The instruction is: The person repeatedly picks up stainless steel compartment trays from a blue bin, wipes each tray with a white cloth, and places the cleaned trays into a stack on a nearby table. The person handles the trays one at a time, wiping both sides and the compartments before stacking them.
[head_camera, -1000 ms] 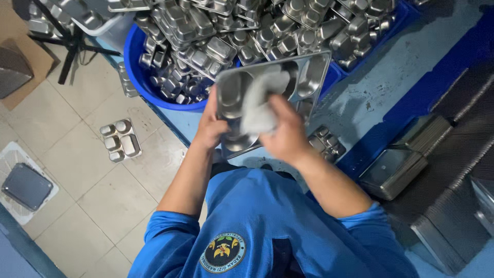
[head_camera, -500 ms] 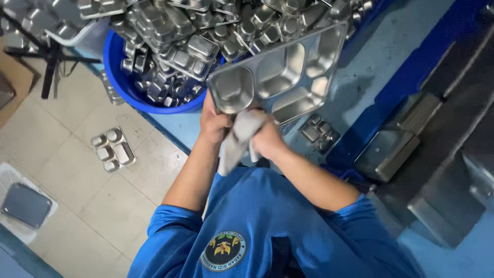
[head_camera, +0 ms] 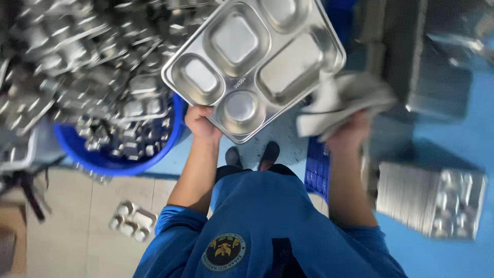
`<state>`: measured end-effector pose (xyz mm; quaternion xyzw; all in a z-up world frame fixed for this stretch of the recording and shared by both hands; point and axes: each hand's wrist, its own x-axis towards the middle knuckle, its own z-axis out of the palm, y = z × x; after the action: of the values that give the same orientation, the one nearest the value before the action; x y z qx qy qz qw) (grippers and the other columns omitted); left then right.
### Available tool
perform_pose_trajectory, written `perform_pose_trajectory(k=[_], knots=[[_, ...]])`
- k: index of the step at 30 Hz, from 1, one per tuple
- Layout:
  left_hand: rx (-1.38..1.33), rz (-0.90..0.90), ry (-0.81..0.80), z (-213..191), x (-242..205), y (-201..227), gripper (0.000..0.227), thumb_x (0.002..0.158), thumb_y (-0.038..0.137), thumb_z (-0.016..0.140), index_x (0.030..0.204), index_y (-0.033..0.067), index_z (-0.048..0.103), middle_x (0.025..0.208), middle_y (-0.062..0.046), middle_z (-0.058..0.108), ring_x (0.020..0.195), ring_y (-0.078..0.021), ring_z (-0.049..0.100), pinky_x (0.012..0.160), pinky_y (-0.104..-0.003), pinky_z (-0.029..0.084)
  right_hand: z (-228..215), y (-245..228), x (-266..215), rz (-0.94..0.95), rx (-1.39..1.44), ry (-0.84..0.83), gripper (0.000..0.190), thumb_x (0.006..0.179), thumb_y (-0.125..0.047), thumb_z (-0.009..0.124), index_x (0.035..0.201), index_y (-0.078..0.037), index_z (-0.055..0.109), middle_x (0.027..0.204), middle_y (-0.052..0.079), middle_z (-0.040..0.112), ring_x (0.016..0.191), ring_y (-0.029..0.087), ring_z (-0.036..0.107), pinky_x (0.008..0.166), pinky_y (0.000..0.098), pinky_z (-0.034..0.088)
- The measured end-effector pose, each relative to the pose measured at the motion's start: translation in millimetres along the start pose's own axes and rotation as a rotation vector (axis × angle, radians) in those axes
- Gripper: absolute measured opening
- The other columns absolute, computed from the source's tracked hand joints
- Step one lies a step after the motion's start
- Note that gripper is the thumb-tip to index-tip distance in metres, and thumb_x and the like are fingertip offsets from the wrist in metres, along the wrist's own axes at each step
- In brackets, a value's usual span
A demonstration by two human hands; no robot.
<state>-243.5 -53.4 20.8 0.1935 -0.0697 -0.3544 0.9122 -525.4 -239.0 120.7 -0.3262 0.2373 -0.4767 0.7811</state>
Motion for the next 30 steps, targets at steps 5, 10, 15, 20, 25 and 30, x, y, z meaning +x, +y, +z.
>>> perform_pose_trajectory(k=[5,10,15,20,25,30], knots=[[0.01,-0.295,0.004,31,-20,-103,0.066,0.068,-0.006,0.058,0.134,-0.0032,0.056,0.126,-0.013,0.065,0.12,-0.0302,0.063,0.111,-0.044,0.049,3,106,-75,0.106,-0.192,0.44,0.045,0.098,-0.022,0.063,0.137,-0.003,0.054,0.124,0.01,0.066,0.111,0.021,0.065,0.096,0.0361,0.055],[0.102,-0.537,-0.336,91,-34,-122,0.083,0.07,-0.001,0.068,0.149,0.0088,0.044,0.144,-0.008,0.054,0.136,-0.0248,0.053,0.117,-0.041,0.046,-58,68,-101,-0.109,-0.421,0.581,0.038,0.1,-0.012,0.061,0.137,-0.004,0.054,0.124,0.006,0.064,0.108,0.014,0.062,0.091,0.0281,0.053],[-0.047,-0.908,-0.541,124,8,-150,0.078,0.078,0.011,0.077,0.148,0.0171,0.042,0.144,-0.018,0.056,0.127,-0.0324,0.058,0.102,-0.045,0.053,-124,-22,-147,-0.148,-0.815,0.752,0.025,0.102,-0.013,0.062,0.123,0.0,0.065,0.104,0.005,0.067,0.092,0.016,0.061,0.08,0.0312,0.051],[0.445,-0.968,-0.469,90,-13,-262,0.06,0.08,0.002,0.073,0.138,0.0009,0.057,0.116,-0.015,0.068,0.105,-0.0292,0.068,0.095,-0.043,0.057,-184,-50,-192,-0.38,-1.11,0.725,0.025,0.097,-0.015,0.065,0.114,0.003,0.067,0.106,0.007,0.072,0.1,0.017,0.066,0.087,0.0324,0.052],[0.542,-0.783,-0.467,64,-59,-349,0.053,0.077,-0.008,0.065,0.128,0.0043,0.057,0.101,-0.007,0.066,0.09,-0.021,0.066,0.081,-0.04,0.056,-249,-121,-224,-0.198,-0.975,0.944,0.043,0.108,-0.037,0.057,0.119,0.003,0.069,0.103,0.016,0.07,0.095,0.021,0.061,0.085,0.0363,0.048],[0.564,-0.731,-0.632,118,-95,-369,0.058,0.081,-0.011,0.056,0.138,0.0002,0.054,0.119,-0.008,0.068,0.108,-0.0206,0.066,0.097,-0.035,0.052,-246,-236,-246,-0.012,-1.34,0.76,0.056,0.093,-0.018,0.069,0.138,0.0,0.041,0.122,0.024,0.066,0.109,0.036,0.066,0.092,0.0426,0.052]])
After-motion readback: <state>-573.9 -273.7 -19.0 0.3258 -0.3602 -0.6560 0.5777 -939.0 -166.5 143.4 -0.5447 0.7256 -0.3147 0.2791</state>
